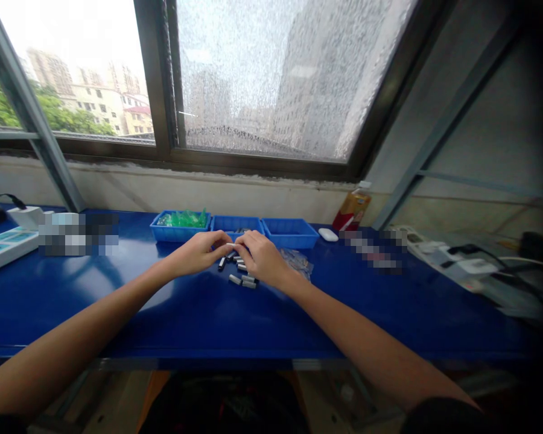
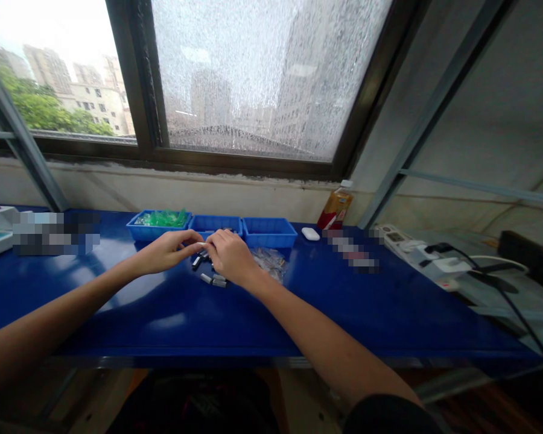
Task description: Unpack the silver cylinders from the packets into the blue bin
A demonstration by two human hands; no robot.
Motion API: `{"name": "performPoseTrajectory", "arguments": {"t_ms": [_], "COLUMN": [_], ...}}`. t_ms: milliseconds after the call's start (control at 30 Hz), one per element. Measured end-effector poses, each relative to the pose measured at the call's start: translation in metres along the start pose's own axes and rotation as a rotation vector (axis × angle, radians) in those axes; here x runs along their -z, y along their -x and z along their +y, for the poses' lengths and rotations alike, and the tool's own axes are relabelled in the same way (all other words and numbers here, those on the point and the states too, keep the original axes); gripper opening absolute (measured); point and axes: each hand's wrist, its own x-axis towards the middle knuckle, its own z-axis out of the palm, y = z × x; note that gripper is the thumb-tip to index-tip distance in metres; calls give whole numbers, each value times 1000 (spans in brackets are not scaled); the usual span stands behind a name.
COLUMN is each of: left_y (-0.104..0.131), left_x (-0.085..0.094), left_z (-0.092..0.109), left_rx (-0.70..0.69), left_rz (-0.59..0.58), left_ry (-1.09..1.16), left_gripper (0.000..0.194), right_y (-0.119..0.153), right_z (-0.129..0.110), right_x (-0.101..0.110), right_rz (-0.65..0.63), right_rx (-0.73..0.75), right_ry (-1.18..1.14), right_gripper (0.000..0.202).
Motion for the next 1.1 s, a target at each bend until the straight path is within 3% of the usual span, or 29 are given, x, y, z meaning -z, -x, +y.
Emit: {"name": "performPoseTrajectory", "arguments": {"t_ms": [133, 300, 400, 500, 600, 700, 900, 1000, 1100], "left_y": [2, 0, -1, -1, 3, 7, 7, 3, -1], "left_x": [-1, -7, -8, -7, -9, -13, -18, -17, -16], "left_z": [8, 7, 5, 4, 1, -6, -16, -16, -12], "left_rx": [-61, 28, 80, 132, 221, 250, 173, 158, 119], "left_rz": [115, 190, 155, 44, -111, -184, -178, -137, -53], "left_ry": [-28, -63, -56, -102, -285, -429, -413, -319, -195], "left_gripper": [18, 26, 35, 42, 44, 39, 20, 21, 24], "right_y": [0, 2, 2, 1, -1, -1, 3, 3, 3], "right_z": [-2, -7, -9, -6, 7, 30, 59, 51, 31], "right_x": [-1, 1, 3, 4, 4, 1, -3, -1, 2], "right_rz": [30, 73, 63, 76, 127, 162, 92, 80, 44], "right_rx": [-53, -69, -37, -54, -129, -231, -381, -371, -226], "right_ry": [-62, -97, -46, 10, 69, 155, 270, 273, 207], "right_gripper": [28, 16, 13, 15, 22, 21, 20, 22, 26]}}
